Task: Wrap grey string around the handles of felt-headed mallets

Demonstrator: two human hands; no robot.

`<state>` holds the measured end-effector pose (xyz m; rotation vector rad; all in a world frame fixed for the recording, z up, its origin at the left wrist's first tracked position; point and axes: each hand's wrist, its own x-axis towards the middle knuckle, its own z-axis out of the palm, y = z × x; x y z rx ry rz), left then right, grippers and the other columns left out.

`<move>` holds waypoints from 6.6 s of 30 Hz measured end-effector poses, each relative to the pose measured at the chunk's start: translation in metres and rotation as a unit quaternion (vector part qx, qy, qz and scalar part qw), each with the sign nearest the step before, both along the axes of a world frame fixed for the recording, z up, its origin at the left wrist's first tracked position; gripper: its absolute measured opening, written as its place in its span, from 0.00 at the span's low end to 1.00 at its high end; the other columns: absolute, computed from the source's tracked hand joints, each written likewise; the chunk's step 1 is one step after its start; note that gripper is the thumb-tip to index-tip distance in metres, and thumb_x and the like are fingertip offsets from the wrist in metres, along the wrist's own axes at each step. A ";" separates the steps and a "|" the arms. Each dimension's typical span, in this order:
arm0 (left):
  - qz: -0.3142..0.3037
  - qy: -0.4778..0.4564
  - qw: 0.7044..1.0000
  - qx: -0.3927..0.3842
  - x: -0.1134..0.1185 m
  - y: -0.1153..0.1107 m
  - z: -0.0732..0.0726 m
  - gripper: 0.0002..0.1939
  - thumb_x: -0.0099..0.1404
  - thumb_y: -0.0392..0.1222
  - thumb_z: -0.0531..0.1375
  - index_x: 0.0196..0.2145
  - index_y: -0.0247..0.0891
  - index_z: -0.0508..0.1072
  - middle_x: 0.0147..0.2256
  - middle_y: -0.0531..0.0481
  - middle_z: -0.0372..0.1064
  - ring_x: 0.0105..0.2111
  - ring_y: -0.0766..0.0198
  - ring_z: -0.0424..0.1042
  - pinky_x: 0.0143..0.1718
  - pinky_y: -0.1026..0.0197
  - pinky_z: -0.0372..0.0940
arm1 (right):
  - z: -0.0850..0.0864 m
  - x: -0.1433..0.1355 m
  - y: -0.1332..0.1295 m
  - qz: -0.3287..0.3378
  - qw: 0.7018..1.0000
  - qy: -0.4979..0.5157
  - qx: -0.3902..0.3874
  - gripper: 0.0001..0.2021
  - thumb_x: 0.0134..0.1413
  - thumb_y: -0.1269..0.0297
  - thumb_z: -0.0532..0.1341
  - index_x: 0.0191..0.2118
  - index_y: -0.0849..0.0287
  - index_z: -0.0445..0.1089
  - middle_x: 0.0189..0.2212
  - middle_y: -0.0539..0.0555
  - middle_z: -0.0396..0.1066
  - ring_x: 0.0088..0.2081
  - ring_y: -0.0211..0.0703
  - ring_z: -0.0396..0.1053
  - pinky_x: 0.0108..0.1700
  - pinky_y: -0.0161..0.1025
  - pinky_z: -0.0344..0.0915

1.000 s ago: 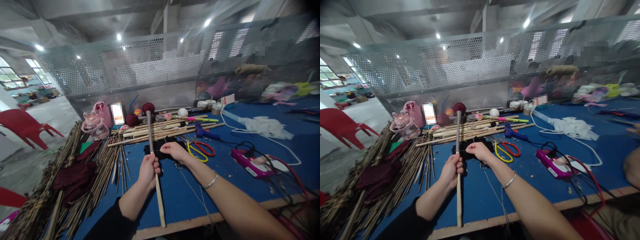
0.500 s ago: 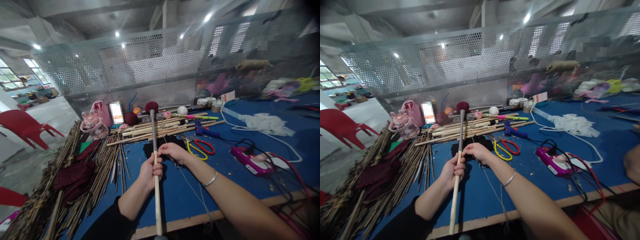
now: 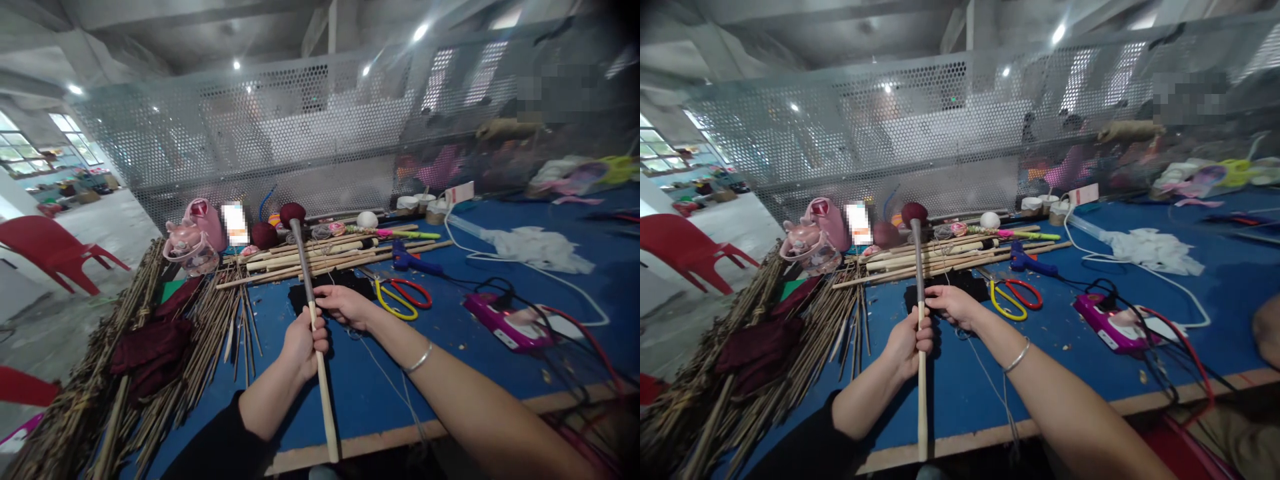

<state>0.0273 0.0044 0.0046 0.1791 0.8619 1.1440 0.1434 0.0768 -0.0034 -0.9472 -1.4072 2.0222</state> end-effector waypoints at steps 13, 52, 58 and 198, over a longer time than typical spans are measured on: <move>0.012 0.282 0.945 0.168 0.012 -0.006 -0.015 0.17 0.54 0.52 0.58 0.31 0.34 0.62 0.18 0.55 0.62 0.12 0.75 0.56 0.11 0.72 0.51 | 0.004 0.004 0.003 0.031 0.999 0.001 0.019 0.11 0.45 0.59 0.60 0.31 0.62 0.63 0.11 0.39 0.48 0.12 0.25 0.37 0.11 0.26 0.32; -0.012 0.322 0.932 0.168 0.001 -0.002 -0.013 0.21 0.47 0.47 0.64 0.35 0.35 0.63 0.21 0.56 0.63 0.20 0.70 0.64 0.20 0.69 0.58 | -0.004 0.007 0.009 -0.015 0.992 -0.044 0.121 0.12 0.38 0.62 0.63 0.28 0.66 0.68 0.19 0.47 0.64 0.21 0.30 0.56 0.25 0.30 0.51; -0.051 0.316 0.937 0.137 -0.003 -0.001 -0.008 0.21 0.45 0.49 0.65 0.34 0.34 0.66 0.21 0.54 0.64 0.21 0.69 0.66 0.22 0.68 0.60 | -0.004 0.014 0.013 0.027 0.989 -0.046 0.137 0.13 0.34 0.61 0.66 0.26 0.65 0.66 0.15 0.43 0.59 0.18 0.28 0.52 0.22 0.29 0.47; -0.221 0.169 0.951 0.132 -0.026 -0.008 0.005 0.16 0.50 0.44 0.63 0.33 0.32 0.67 0.29 0.47 0.70 0.26 0.68 0.71 0.24 0.68 0.64 | 0.006 0.010 0.001 0.086 0.995 -0.014 0.046 0.14 0.45 0.55 0.60 0.29 0.63 0.62 0.14 0.43 0.57 0.14 0.25 0.43 0.16 0.28 0.37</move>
